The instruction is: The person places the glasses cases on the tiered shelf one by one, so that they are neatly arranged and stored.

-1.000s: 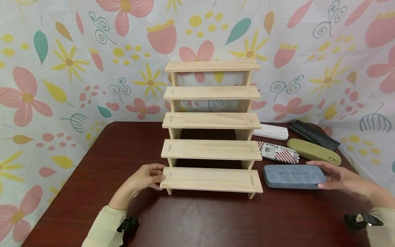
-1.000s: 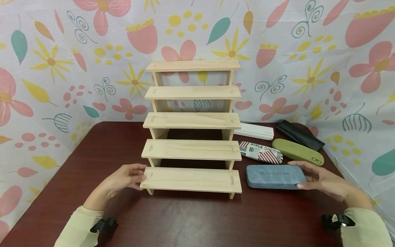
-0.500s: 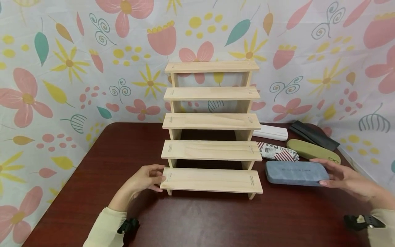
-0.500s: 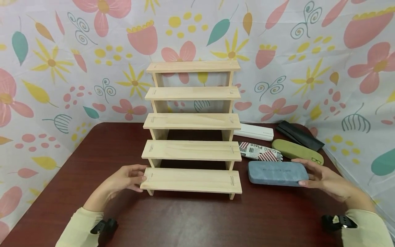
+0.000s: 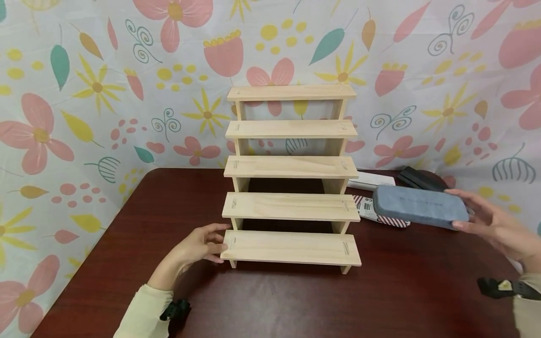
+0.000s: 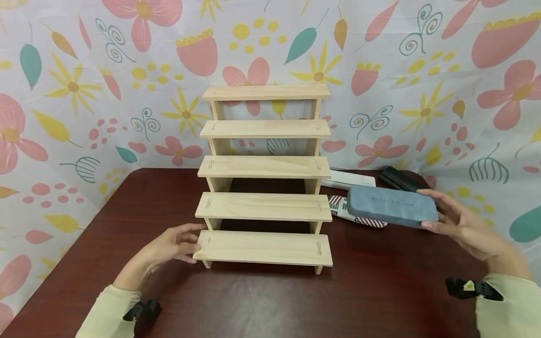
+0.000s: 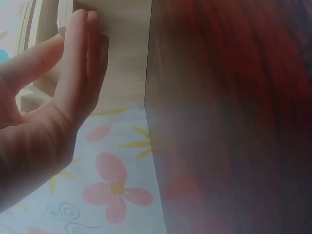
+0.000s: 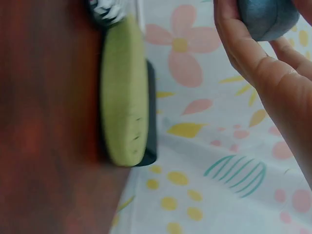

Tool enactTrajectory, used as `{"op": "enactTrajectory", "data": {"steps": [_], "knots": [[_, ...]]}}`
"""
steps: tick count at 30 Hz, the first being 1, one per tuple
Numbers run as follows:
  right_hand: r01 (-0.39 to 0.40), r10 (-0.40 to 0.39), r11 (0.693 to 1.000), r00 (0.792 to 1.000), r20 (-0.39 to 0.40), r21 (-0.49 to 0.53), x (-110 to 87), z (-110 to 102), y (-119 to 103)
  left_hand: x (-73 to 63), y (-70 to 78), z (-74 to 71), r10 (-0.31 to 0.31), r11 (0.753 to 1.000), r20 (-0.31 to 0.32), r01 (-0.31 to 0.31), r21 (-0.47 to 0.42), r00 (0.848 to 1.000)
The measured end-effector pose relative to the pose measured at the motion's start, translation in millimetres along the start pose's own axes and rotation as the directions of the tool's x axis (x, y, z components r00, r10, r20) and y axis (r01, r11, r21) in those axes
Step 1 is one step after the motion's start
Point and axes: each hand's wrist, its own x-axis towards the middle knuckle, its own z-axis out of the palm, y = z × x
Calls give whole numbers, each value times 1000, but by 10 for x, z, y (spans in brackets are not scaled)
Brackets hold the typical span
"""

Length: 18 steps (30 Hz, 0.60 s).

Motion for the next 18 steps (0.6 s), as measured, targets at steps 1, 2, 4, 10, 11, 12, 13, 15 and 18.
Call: {"op": "enactTrajectory", "data": {"steps": [1, 2, 4, 10, 11, 12, 13, 15, 18], "knots": [[15, -15, 1000, 1000, -12, -3, 27, -19, -37, -1, -1, -1, 4, 1000, 4, -4, -1, 1000], [37, -37, 999, 999, -16, -5, 53, -41, -70, -3, -3, -2, 5, 1000, 6, -5, -2, 1000], [80, -79, 997, 996, -39, 20, 117, -67, -144, -7, -9, -3, 6, 1000, 9, -6, -2, 1000], [253, -248, 890, 967, -62, 378, 341, -156, -362, -18, -23, -13, 3, 1000, 29, -3, 0, 1000], [261, -259, 862, 964, -65, 435, 380, -173, -406, -17, -24, -18, 6, 1000, 35, -6, 0, 999], [263, -261, 858, 963, -66, 441, 419, -188, -458, -16, -24, -24, 8, 1000, 40, -9, 1, 999], [262, -260, 849, 963, -69, 458, 461, -205, -513, -14, -24, -30, 12, 1000, 45, -12, 2, 999], [251, -250, 847, 966, -66, 468, 542, -232, -630, -14, -33, -40, 17, 1000, 56, -17, 0, 998], [252, -254, 837, 965, -63, 485, 676, -259, -807, -15, -52, -56, 33, 999, 79, -35, 12, 996]]}}
